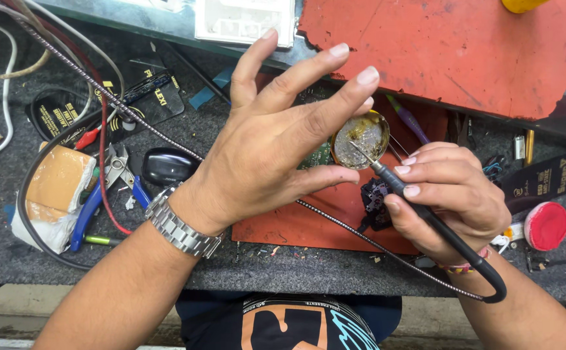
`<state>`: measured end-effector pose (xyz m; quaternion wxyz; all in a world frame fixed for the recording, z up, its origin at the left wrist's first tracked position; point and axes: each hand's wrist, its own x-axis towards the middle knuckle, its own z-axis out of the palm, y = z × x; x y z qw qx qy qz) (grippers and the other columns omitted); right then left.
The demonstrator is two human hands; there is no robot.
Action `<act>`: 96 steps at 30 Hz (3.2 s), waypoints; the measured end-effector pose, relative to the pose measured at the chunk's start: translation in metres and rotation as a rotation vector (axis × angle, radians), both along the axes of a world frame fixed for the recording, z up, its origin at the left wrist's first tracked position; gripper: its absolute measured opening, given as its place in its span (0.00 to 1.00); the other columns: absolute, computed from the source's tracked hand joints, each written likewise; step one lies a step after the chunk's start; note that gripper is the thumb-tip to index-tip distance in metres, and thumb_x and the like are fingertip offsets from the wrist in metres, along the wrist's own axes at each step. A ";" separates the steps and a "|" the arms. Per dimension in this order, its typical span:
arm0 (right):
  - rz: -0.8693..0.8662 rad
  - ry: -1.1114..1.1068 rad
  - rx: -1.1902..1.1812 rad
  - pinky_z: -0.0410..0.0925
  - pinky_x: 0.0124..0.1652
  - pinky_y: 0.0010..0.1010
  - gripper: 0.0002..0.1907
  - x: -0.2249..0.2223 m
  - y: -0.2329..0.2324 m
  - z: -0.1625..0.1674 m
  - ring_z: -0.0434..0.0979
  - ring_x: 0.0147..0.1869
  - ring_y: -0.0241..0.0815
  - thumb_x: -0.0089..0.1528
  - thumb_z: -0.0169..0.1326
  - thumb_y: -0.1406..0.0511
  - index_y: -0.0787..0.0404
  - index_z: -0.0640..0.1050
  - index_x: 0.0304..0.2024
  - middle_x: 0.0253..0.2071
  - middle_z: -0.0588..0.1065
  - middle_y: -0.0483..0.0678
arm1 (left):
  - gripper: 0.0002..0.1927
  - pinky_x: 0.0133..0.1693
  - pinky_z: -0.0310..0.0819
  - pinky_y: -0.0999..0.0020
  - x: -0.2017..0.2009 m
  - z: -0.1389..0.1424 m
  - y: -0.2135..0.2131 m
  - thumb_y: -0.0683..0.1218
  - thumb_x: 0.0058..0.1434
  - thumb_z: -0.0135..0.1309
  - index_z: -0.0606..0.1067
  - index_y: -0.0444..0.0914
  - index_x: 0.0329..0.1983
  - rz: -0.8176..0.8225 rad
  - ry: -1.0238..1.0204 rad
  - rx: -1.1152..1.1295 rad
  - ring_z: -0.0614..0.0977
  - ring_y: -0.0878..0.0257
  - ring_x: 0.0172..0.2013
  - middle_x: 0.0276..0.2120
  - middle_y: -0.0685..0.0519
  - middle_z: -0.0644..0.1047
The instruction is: The person holds a green circuit board steady on a red mat with one hand while using a soldering iron with the other to work on the board's components. They reposition and rotate the board several times to reach different areas, briefly dip the iron in a flux tin, and continue soldering until setting the board down at the end.
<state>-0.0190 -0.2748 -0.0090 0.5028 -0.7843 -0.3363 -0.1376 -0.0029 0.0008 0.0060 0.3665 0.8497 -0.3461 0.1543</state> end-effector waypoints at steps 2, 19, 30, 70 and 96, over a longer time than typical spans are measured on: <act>-0.003 0.000 -0.017 0.74 0.51 0.39 0.14 0.000 0.002 0.002 0.79 0.47 0.48 0.54 0.67 0.72 0.60 0.76 0.38 0.41 0.78 0.53 | 0.48 0.74 0.38 0.40 -0.001 0.000 -0.001 0.57 0.61 0.71 0.57 0.42 0.75 -0.012 0.006 -0.007 0.65 0.56 0.73 0.63 0.58 0.77; 0.024 0.043 -0.018 0.73 0.53 0.41 0.13 0.000 0.000 0.001 0.80 0.48 0.45 0.54 0.68 0.72 0.59 0.78 0.38 0.40 0.79 0.51 | 0.49 0.73 0.43 0.44 -0.001 0.004 -0.002 0.59 0.58 0.69 0.56 0.41 0.75 -0.028 0.020 0.011 0.67 0.59 0.71 0.57 0.60 0.80; 0.053 0.075 -0.008 0.73 0.54 0.40 0.12 0.000 0.001 0.003 0.81 0.48 0.45 0.55 0.67 0.72 0.59 0.77 0.38 0.40 0.79 0.51 | 0.50 0.72 0.46 0.44 -0.001 0.002 -0.003 0.58 0.55 0.69 0.57 0.40 0.75 -0.041 0.028 -0.001 0.68 0.59 0.69 0.53 0.59 0.82; -0.009 0.018 0.007 0.74 0.50 0.36 0.14 0.000 0.003 -0.004 0.80 0.48 0.47 0.56 0.67 0.73 0.60 0.76 0.40 0.43 0.79 0.52 | 0.50 0.72 0.46 0.44 -0.002 0.001 -0.007 0.60 0.54 0.67 0.58 0.40 0.74 -0.054 0.037 -0.023 0.69 0.59 0.67 0.50 0.58 0.82; -0.052 0.018 -0.020 0.74 0.51 0.35 0.13 -0.004 0.002 -0.004 0.81 0.51 0.46 0.59 0.66 0.74 0.60 0.75 0.41 0.45 0.79 0.52 | 0.50 0.72 0.45 0.45 -0.001 0.004 -0.007 0.60 0.55 0.67 0.57 0.39 0.74 -0.052 0.043 -0.013 0.69 0.59 0.67 0.50 0.59 0.82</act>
